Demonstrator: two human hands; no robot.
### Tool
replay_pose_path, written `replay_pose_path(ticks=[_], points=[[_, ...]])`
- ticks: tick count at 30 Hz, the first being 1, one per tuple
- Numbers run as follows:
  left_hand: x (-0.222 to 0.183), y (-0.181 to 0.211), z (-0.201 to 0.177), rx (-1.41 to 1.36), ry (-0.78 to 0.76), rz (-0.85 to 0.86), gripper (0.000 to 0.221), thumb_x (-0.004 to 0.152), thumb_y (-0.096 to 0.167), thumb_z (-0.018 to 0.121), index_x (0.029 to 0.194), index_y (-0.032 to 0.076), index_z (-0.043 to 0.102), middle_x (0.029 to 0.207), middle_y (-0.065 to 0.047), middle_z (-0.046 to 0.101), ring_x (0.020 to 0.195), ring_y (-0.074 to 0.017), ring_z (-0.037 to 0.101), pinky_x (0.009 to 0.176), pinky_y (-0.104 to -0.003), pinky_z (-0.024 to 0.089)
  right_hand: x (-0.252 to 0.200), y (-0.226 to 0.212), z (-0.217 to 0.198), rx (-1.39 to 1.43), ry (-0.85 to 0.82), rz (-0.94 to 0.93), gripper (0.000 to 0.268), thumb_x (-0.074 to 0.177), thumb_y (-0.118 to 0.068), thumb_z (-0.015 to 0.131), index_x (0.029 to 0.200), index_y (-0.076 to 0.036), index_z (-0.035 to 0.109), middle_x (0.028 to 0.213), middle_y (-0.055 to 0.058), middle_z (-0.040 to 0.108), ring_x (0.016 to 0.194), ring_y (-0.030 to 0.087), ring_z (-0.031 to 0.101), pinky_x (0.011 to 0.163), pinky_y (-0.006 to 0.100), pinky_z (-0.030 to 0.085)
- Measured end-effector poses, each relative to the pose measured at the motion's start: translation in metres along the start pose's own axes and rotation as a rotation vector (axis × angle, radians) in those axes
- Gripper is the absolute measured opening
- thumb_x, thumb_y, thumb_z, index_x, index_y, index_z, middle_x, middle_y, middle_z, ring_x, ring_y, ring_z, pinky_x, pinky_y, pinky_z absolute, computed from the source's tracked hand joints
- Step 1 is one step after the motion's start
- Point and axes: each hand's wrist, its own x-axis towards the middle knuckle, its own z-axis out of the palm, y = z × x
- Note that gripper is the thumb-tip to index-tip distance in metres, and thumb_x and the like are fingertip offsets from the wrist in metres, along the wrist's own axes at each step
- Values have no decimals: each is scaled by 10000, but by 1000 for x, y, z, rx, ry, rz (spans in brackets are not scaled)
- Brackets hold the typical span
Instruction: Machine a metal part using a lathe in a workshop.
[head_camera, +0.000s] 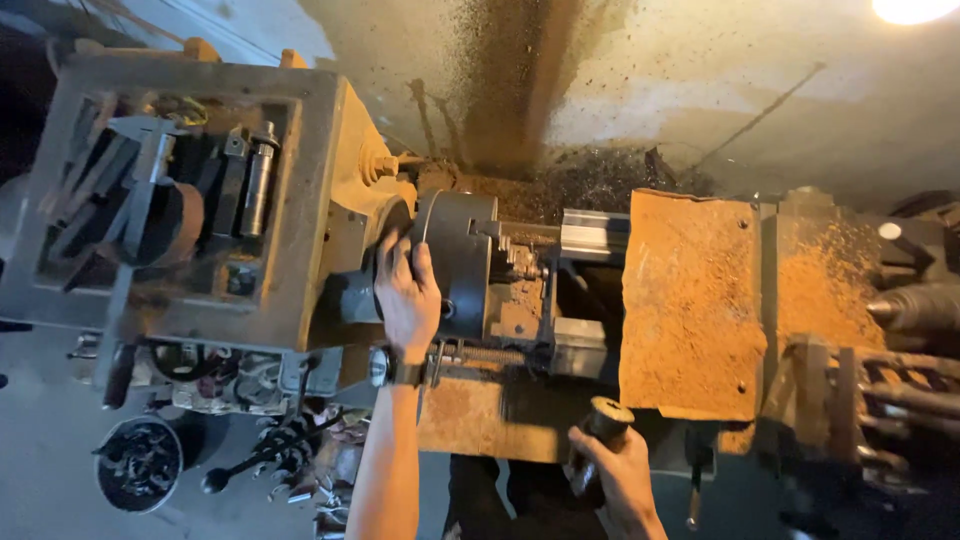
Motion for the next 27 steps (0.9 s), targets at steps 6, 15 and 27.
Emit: replay_pose_path(ticks=[6,15,27], points=[[-33,-17,5,57,-22,-139,168,1066,140,592,1031,-23,604,1106,-241,636,978,-473,646,771,-535,519,47,90,-24,-80,39,89,227,749,-78,812,941,-1,719,721,84,728,606,157,672,568,302,535],[-195,-138,71,-630,140,-455,304,1040,289,570,1152,7,591,1189,-208,634,1060,-430,618,861,-532,509,37,189,-89,-191,-10,43,499,639,-21,886,1102,24,705,845,128,783,769,210,748,742,359,611],[-181,-153,106,-2071,76,-1299,704,990,613,517,1411,51,570,1384,-156,653,1320,-329,556,1117,-505,443,93,-179,212,-351,-214,-709,296,861,-154,862,1006,-24,639,836,2,676,754,136,661,660,309,560]])
